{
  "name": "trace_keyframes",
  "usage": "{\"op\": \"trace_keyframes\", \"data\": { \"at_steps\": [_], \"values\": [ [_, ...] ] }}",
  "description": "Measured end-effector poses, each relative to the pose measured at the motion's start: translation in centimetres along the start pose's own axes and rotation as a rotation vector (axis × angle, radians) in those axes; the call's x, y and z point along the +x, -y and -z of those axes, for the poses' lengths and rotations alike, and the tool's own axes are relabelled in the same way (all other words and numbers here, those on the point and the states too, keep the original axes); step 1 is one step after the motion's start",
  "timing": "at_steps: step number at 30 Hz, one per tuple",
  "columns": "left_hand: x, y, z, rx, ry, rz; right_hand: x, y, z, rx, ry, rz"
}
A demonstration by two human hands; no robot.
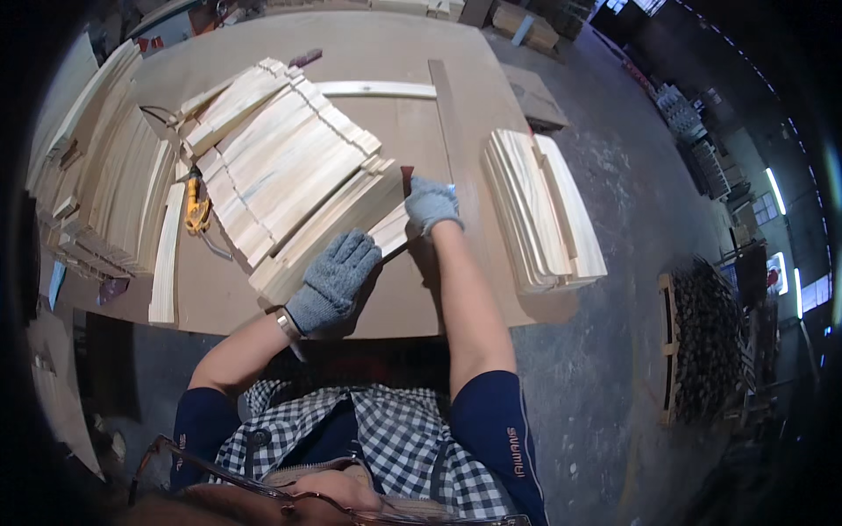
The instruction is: Manually sanding wooden furniture components with sandpaper at a workshop workbench.
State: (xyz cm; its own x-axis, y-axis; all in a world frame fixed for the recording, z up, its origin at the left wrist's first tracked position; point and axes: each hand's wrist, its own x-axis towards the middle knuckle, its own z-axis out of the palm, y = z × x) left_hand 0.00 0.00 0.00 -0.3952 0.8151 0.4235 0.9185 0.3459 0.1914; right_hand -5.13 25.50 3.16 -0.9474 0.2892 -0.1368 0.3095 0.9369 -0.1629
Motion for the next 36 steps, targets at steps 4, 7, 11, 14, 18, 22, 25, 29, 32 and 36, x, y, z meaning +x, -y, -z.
{"op": "trace_keyframes", "data": {
  "at_steps": [4, 7, 11, 14, 18, 22, 25, 29, 32, 36],
  "values": [
    [-2.5, -1.5, 2.1, -0.083, -0.044, -0.063, -4.7, 0.1, 1.0, -0.017, 0.109, 0.066],
    [-5.2, -0.8, 5.0, -0.104, 0.136, -0.107, -13.1, 2.1, -2.3, 0.135, -0.202, 0.013],
    [-7.1, 0.2, 6.2, -0.168, 0.316, -0.075, -21.3, 2.7, -2.2, 0.292, -0.224, -0.208],
    [-7.3, 0.0, 5.5, -0.117, 0.32, -0.099, -21.6, 1.2, -1.5, 0.196, -0.235, -0.223],
    [-7.4, -0.5, 4.9, -0.141, 0.236, -0.029, -20.1, 1.3, -4.5, 0.143, -0.463, 0.151],
    [-7.4, -1.0, 4.9, -0.105, 0.22, 0.002, -28.2, 2.7, -4.7, 0.107, -0.419, 0.016],
    [-7.4, -1.3, 4.5, -0.086, 0.198, 0.006, -31.6, 2.1, -3.6, 0.241, -0.318, -0.089],
    [-5.5, -4.4, 2.2, -0.06, 0.127, 0.07, -28.4, 1.1, -2.6, 0.171, -0.677, 0.063],
    [-3.5, -7.6, 0.0, -0.065, 0.031, 0.158, -22.3, 0.3, -4.1, -0.046, -0.555, 0.139],
    [-7.2, -9.2, 1.4, -0.004, -0.09, 0.086, -19.0, -1.9, -7.5, -0.043, -0.287, 0.182]
  ]
}}
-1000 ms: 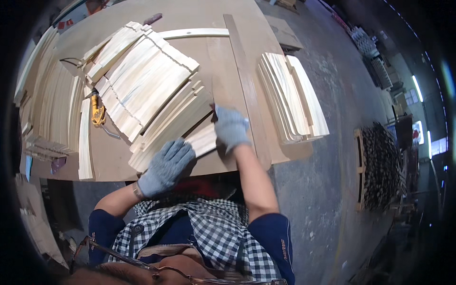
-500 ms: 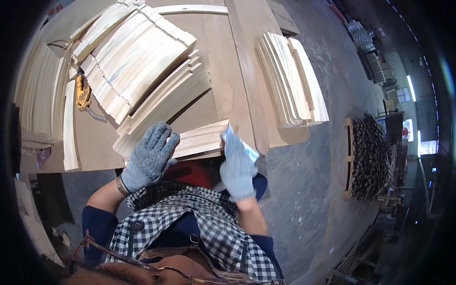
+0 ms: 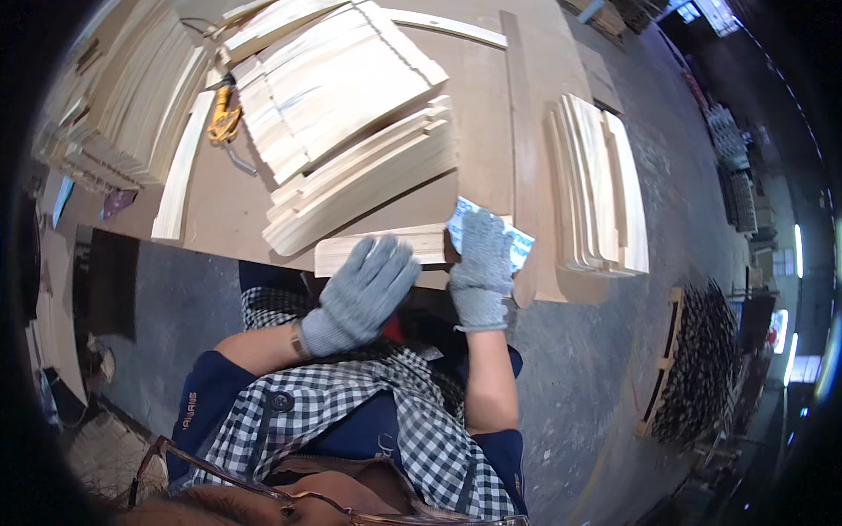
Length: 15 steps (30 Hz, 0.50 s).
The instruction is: Manually sanding wooden furniture components with sandpaper at a workshop workbench.
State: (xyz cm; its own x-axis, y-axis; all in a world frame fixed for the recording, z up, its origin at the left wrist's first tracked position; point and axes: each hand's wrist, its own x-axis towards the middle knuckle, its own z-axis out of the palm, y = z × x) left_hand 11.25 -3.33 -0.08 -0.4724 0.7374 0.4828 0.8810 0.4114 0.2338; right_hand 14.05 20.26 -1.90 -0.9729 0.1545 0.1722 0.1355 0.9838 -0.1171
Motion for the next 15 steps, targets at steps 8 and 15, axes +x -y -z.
{"op": "trace_keyframes", "data": {
  "at_steps": [8, 15],
  "values": [
    [-8.5, 6.5, 6.7, 0.103, -0.23, 0.049, 0.1, 0.9, 0.7, 0.03, -0.038, 0.058],
    [-7.2, 7.1, 2.7, 0.129, -0.261, 0.104, -0.2, 13.1, -0.6, 0.074, 0.112, 0.37]
  ]
}}
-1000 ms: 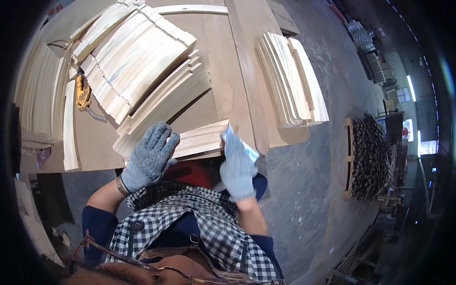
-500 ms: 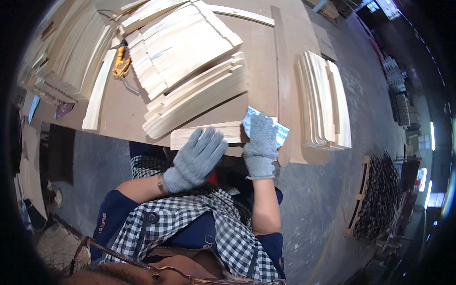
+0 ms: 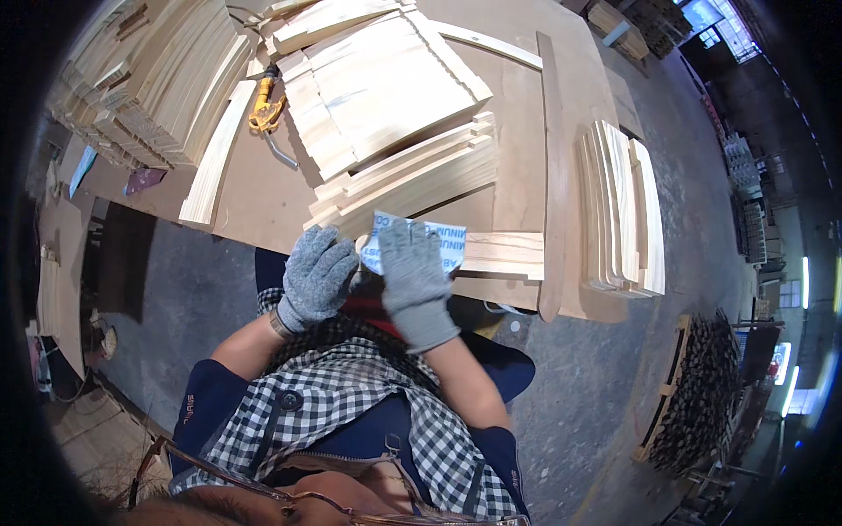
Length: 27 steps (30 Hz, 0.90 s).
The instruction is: Manually sanding wooden furniture components with sandpaper at a workshop workbench.
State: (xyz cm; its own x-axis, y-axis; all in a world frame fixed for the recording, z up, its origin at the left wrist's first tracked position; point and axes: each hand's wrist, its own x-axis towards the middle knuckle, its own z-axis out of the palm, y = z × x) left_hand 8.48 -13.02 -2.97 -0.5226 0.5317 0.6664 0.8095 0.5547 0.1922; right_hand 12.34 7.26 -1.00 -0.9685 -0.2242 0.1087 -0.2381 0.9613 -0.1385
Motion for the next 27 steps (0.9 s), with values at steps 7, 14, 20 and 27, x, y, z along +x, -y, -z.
{"op": "trace_keyframes", "data": {
  "at_steps": [7, 14, 20, 27],
  "values": [
    [0.7, 0.4, 1.0, -0.058, 0.139, -0.035, -6.6, 1.2, 1.2, 0.279, -0.163, 0.265],
    [6.5, -3.5, -0.8, -0.218, 0.299, -0.067, -4.9, -7.6, 5.1, -0.304, -0.314, -0.354],
    [9.2, -2.8, -2.7, -0.291, 0.454, -0.09, -4.2, -6.3, 5.5, -0.035, 0.093, -0.379],
    [11.8, -1.9, -1.4, -0.315, 0.641, -0.029, -7.6, -4.9, 4.0, 0.037, -0.42, -0.297]
  ]
}}
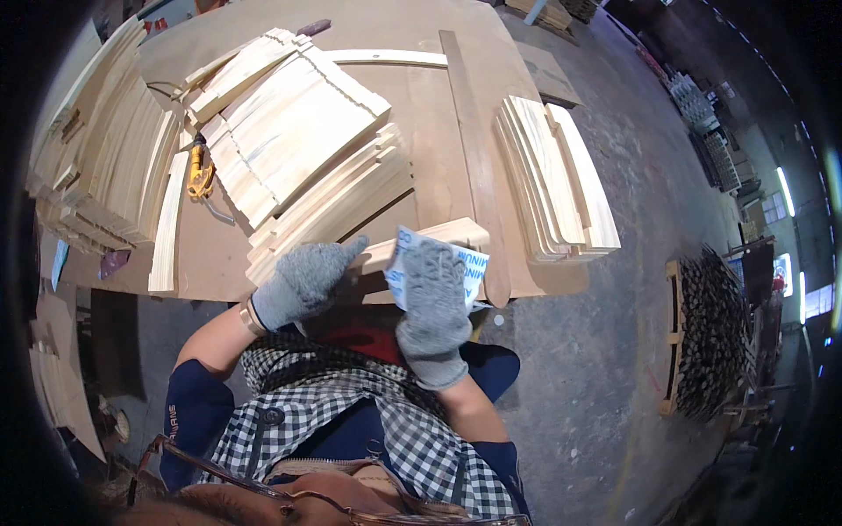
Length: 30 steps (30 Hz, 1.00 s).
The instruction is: Manually sanding wooden furniture components with sandpaper at a workshop workbench.
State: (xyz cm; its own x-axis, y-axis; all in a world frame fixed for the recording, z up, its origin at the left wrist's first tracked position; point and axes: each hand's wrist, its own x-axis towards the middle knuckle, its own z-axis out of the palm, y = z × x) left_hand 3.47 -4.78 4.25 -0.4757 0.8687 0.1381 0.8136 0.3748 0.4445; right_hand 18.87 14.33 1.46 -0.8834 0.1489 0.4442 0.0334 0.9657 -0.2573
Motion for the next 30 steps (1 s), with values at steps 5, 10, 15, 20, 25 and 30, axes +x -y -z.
{"op": "trace_keyframes", "data": {
  "at_steps": [5, 10, 15, 20, 25, 30],
  "values": [
    [1.2, 0.7, 0.6, 0.07, -0.01, 0.142, 4.0, 1.1, -5.4, -0.138, 0.126, 0.113],
    [1.4, 1.2, -1.0, 0.221, -0.051, 0.108, 11.3, -4.2, -7.7, -0.052, 0.578, -0.299],
    [1.4, 0.8, -1.3, 0.181, -0.122, 0.008, 14.3, -9.6, -7.9, -0.152, -0.15, -0.168],
    [1.6, 0.2, -0.8, 0.151, -0.081, 0.065, 14.9, -6.6, -6.6, -0.203, 0.221, -0.389],
    [1.8, 0.0, -1.2, 0.195, -0.053, 0.099, 6.4, 0.0, -7.3, -0.176, 0.317, -0.421],
    [1.7, 0.2, 0.1, 0.428, -0.359, -0.137, 2.5, -1.8, -3.5, 0.047, 0.178, -0.223]
  ]
}}
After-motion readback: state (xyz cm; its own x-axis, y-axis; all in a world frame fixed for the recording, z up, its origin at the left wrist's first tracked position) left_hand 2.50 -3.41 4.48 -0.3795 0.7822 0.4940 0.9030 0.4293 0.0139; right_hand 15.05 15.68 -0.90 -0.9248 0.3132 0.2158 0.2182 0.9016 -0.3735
